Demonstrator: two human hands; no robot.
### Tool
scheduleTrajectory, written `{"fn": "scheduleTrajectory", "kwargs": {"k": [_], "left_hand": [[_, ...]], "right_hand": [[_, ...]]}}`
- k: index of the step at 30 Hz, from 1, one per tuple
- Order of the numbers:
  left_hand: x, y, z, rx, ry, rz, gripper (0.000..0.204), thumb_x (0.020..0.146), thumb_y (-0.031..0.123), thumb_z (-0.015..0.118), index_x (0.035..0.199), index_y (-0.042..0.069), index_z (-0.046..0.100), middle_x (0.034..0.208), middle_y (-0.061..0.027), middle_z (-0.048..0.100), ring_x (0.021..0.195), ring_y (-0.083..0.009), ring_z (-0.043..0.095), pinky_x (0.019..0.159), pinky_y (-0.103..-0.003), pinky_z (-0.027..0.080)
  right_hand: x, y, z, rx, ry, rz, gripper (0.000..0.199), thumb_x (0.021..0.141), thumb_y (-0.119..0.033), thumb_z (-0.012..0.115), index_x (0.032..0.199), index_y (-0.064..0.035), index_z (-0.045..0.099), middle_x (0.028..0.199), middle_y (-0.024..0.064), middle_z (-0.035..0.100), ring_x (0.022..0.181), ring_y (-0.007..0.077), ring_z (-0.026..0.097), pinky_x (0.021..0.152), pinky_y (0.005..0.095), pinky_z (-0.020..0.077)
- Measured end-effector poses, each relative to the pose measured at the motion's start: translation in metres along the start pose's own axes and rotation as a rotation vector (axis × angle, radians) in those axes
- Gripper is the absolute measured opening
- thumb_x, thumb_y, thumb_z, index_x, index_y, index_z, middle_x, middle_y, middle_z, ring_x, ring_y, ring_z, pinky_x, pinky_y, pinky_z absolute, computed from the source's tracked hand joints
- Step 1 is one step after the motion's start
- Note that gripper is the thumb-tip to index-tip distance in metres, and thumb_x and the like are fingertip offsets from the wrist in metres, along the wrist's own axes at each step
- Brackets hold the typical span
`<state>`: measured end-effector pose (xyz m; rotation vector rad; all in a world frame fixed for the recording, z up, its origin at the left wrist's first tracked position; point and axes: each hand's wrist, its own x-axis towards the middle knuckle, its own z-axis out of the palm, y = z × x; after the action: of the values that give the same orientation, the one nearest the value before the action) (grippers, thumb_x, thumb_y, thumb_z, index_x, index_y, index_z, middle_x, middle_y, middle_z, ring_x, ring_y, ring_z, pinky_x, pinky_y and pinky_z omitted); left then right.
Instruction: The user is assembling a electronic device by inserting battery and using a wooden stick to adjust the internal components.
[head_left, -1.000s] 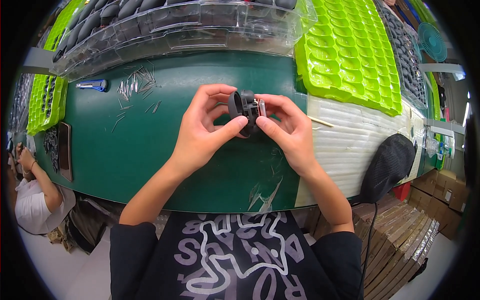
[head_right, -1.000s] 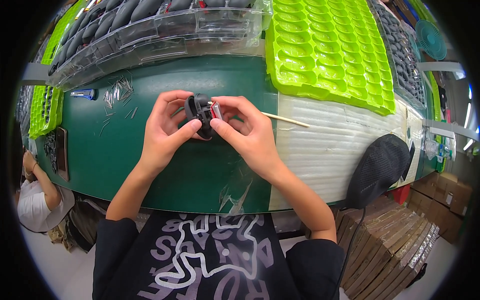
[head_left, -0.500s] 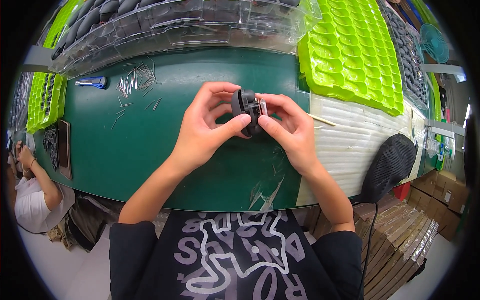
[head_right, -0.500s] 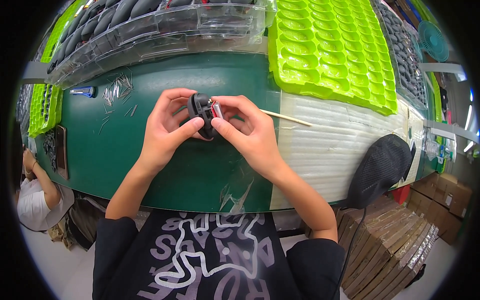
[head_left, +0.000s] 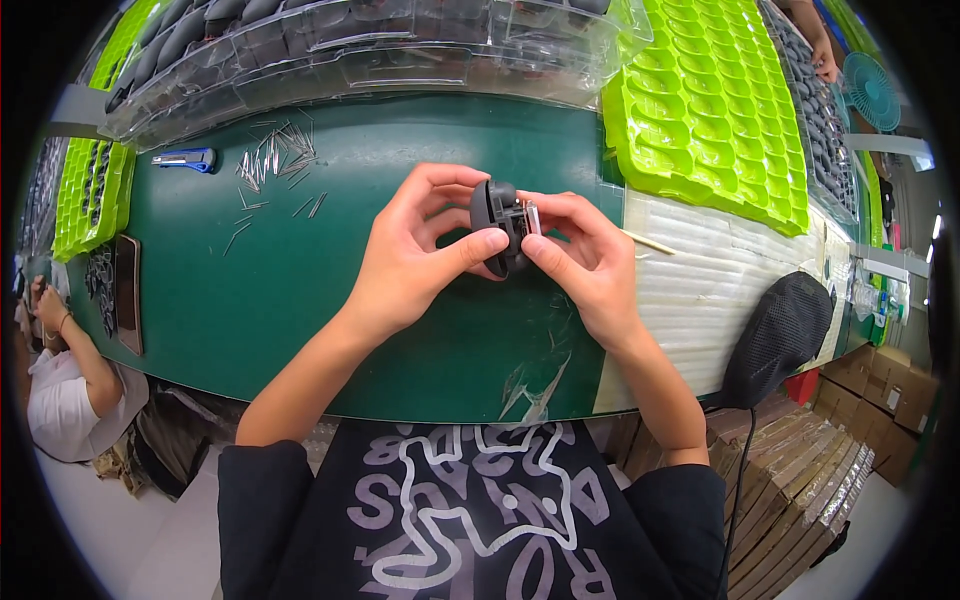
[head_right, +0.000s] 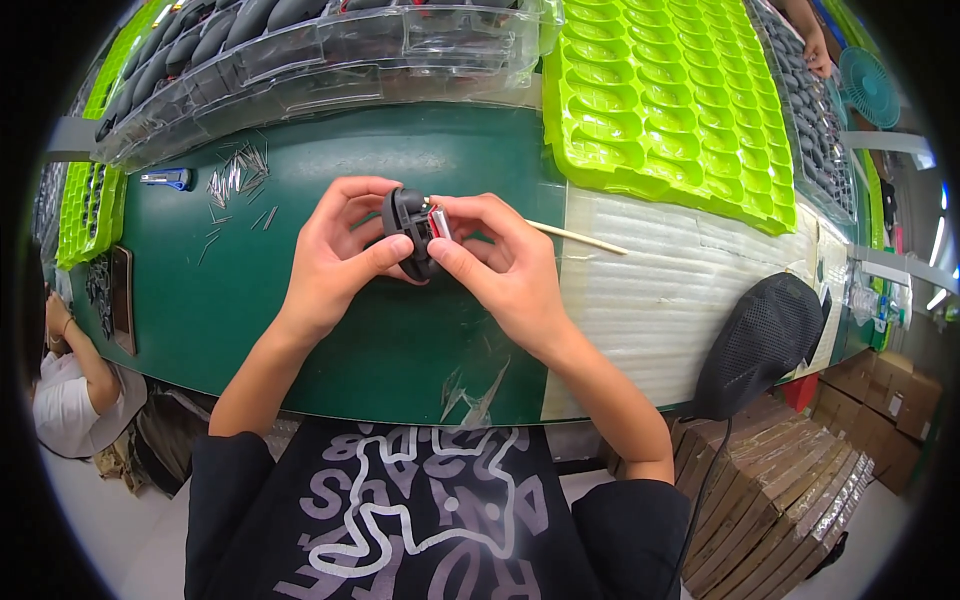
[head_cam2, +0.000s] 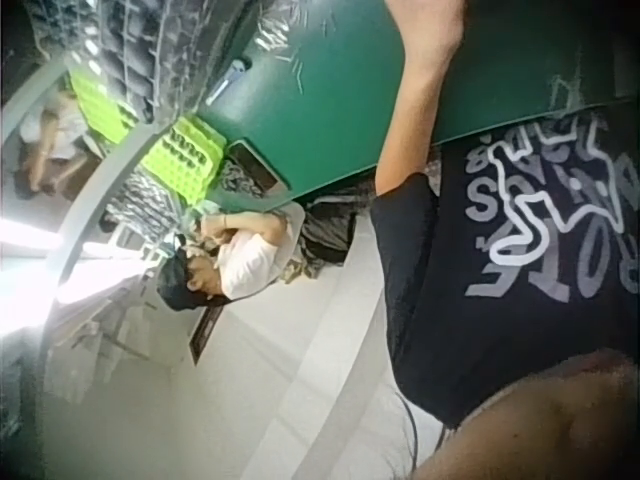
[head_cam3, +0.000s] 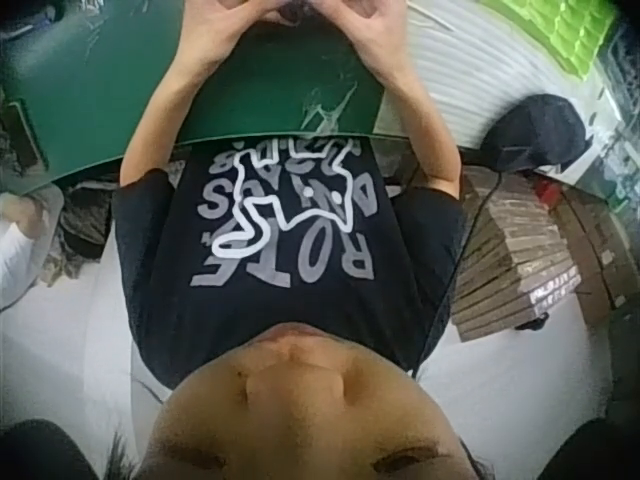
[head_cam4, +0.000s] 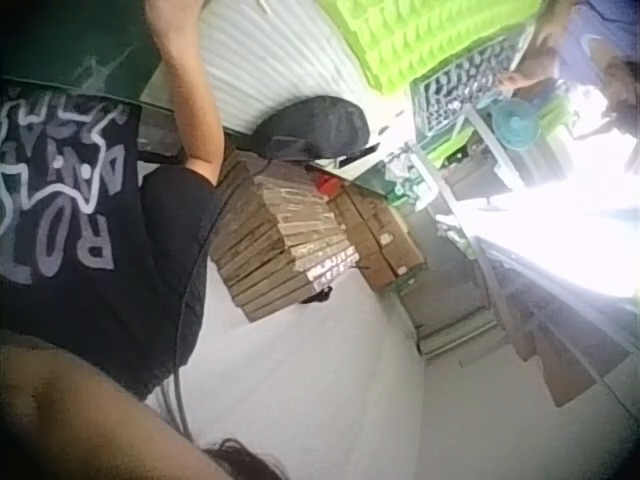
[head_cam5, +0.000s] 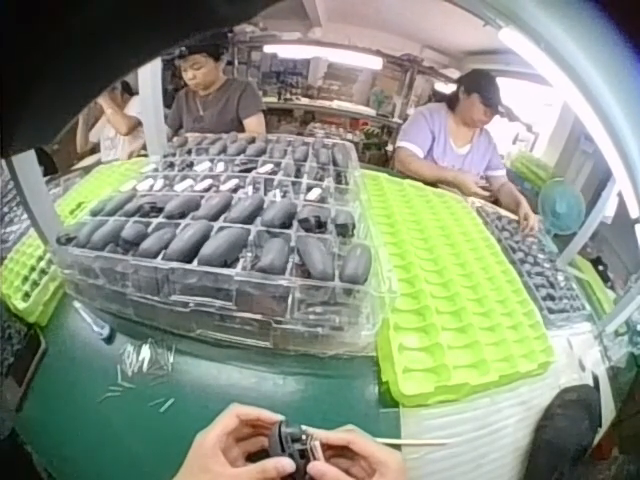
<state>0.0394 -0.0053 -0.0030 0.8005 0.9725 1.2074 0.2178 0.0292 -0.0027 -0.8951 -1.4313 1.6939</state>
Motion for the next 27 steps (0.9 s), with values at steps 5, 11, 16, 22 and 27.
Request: {"fn": "scheduleTrajectory", "kwargs": {"k": [5,11,16,22,27], "left_hand": [[0.0,-0.002,0.002,-0.018,0.007,0.02,0.043,0.08,0.002,0.067,0.116,-0.001,0.044,0.106,-0.0138,0.053,0.098,-0.0207,0.056,0.067,-0.032,0.059],[0.002,-0.007,0.002,-0.019,0.028,0.06,0.044,0.079,0.001,0.068,0.116,-0.002,0.044,0.106,-0.0145,0.054,0.099,-0.0202,0.056,0.067,-0.03,0.059],[0.001,-0.004,0.002,-0.066,0.069,-0.008,0.043,0.079,0.001,0.068,0.115,-0.002,0.044,0.107,-0.0145,0.056,0.098,-0.019,0.058,0.072,-0.029,0.058],[-0.004,-0.017,0.006,-0.187,0.047,-0.019,0.041,0.082,0.001,0.066,0.116,-0.003,0.044,0.118,-0.0178,0.055,0.108,-0.0206,0.057,0.088,-0.029,0.051],[-0.009,-0.013,0.007,-0.016,0.034,0.073,0.041,0.079,0.002,0.07,0.11,-0.003,0.044,0.115,-0.0163,0.057,0.106,-0.0202,0.058,0.089,-0.03,0.05]], "right_hand": [[0.0,-0.001,-0.001,-0.015,0.007,-0.002,0.033,0.083,-0.001,0.063,0.115,0.0059,0.055,0.103,0.0074,0.054,0.092,0.0134,0.056,0.082,0.0274,0.0499],[0.001,0.0,0.001,0.034,0.02,0.034,0.032,0.083,0.0,0.063,0.113,0.006,0.056,0.099,0.0072,0.054,0.09,0.0126,0.056,0.078,0.0252,0.0508],[0.002,0.0,0.004,0.01,0.043,0.009,0.031,0.081,0.001,0.065,0.111,0.0059,0.057,0.096,0.0059,0.052,0.087,0.0118,0.057,0.077,0.0244,0.0507],[-0.005,0.01,0.018,-0.441,0.186,-0.281,0.026,0.074,0.003,0.071,0.096,0.0039,0.057,0.083,0.0102,0.055,0.075,0.0172,0.063,0.068,0.0266,0.0516],[-0.011,0.004,0.031,-0.666,0.185,-0.446,0.031,0.07,0.006,0.071,0.096,0.0031,0.055,0.081,0.0123,0.054,0.07,0.0223,0.061,0.062,0.0302,0.0492]]}}
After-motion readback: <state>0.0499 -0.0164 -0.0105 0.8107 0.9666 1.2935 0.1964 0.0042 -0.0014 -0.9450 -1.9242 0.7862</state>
